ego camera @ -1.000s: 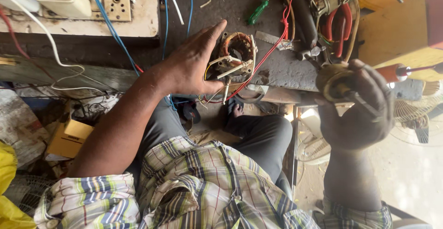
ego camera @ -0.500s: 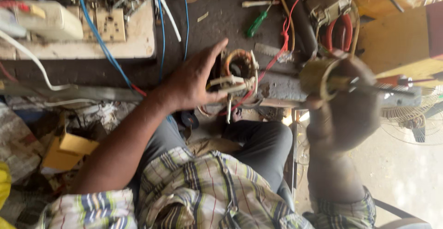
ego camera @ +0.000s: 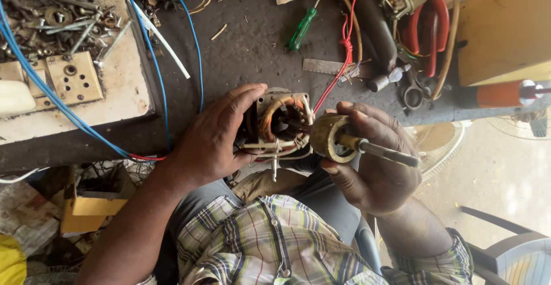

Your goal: The person disassembles and reassembles a small electric motor, likely from a fan. They use a screwdriver to remove screws from the end cap, separate the rotor from the stator, and then reassemble the components. The person also handles a small brass-colored cylindrical part and a screw.

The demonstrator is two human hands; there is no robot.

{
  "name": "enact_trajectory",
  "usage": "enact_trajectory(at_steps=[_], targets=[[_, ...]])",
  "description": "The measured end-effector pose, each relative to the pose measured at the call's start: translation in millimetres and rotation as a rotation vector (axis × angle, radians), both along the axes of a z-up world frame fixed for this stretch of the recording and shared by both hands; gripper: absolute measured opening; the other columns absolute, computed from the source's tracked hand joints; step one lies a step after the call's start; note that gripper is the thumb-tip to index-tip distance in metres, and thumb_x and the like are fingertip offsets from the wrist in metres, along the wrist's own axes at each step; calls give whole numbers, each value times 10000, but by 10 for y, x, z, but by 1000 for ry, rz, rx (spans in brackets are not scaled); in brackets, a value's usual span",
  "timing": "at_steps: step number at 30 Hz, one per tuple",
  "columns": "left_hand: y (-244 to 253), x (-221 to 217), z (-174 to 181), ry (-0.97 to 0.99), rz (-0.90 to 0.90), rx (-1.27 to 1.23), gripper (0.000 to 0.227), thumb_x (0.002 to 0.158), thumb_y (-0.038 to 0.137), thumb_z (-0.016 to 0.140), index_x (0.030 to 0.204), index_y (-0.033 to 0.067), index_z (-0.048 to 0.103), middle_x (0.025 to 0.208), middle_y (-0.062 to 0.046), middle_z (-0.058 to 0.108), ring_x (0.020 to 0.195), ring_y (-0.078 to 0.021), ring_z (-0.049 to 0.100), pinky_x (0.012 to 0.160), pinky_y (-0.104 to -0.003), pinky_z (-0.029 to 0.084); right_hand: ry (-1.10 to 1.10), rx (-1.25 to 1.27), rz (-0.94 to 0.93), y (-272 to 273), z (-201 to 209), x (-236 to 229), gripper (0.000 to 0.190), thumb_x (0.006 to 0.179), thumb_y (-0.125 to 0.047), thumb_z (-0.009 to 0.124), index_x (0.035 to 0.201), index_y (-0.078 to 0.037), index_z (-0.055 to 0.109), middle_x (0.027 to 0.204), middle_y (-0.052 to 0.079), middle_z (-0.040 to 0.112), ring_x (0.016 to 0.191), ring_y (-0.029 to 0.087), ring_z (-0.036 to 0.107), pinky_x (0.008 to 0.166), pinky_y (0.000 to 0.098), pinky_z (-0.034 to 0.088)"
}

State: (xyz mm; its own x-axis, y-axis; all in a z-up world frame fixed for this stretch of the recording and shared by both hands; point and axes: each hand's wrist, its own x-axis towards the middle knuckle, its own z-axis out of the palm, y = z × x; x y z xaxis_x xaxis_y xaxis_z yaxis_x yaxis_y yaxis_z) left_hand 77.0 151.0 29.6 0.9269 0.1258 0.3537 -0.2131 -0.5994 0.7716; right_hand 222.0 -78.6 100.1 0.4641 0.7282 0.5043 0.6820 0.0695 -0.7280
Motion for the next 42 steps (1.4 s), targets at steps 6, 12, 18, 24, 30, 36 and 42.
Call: enact_trajectory(at_steps=[6,12,18,24,30,36,42], targets=[[-3,-20,-1,10,-2,-24,1072,651,96,937,1520,41,311,1561,-188,430,1447,-370,475,1207,-450,426,9,-16,23,45,-106,26,637,947,-216,827,1459,17,528,1361,214,633,1250,278,676,1038,351,602],[-8,-23,-21,0,7,-14,1088,650,132,951,1522,40,307,1559,-188,427,1442,-370,472,1201,-454,431,-43,-56,19,95,-132,1,640,919,-187,841,1433,24,524,1381,245,630,1253,304,661,1053,371,577],[-11,-33,-49,-20,8,1,1130,615,179,964,1520,47,300,1559,-182,427,1446,-372,465,1202,-472,418,-73,-99,109,99,-61,49,618,898,-189,847,1389,16,533,1362,225,638,1257,353,685,1083,429,564],[-29,-31,-134,-81,35,25,1131,651,169,965,1538,50,273,1550,-191,424,1430,-373,478,1202,-485,418,-216,-236,80,161,207,68,629,830,-180,881,1350,-5,573,1317,190,679,1203,350,698,1015,420,569],[-53,-25,-173,-83,45,47,1120,649,213,969,1526,63,288,1530,-174,437,1390,-371,496,1172,-487,424,-298,-368,-30,169,286,-46,606,767,-141,925,1289,-21,641,1276,156,711,1181,291,717,981,360,575],[-60,-30,-162,-64,58,79,1155,619,271,973,1521,65,281,1524,-153,436,1361,-369,507,1151,-489,423,-287,-357,-21,159,294,-111,624,788,-62,907,1339,-8,619,1354,160,684,1209,272,689,1034,358,556],[-74,-20,-185,-79,56,68,1136,641,281,971,1518,53,285,1514,-168,428,1361,-373,500,1147,-486,426,-291,-380,-8,172,359,-146,605,791,-17,880,1336,-7,619,1373,162,675,1283,290,682,1059,363,541]])
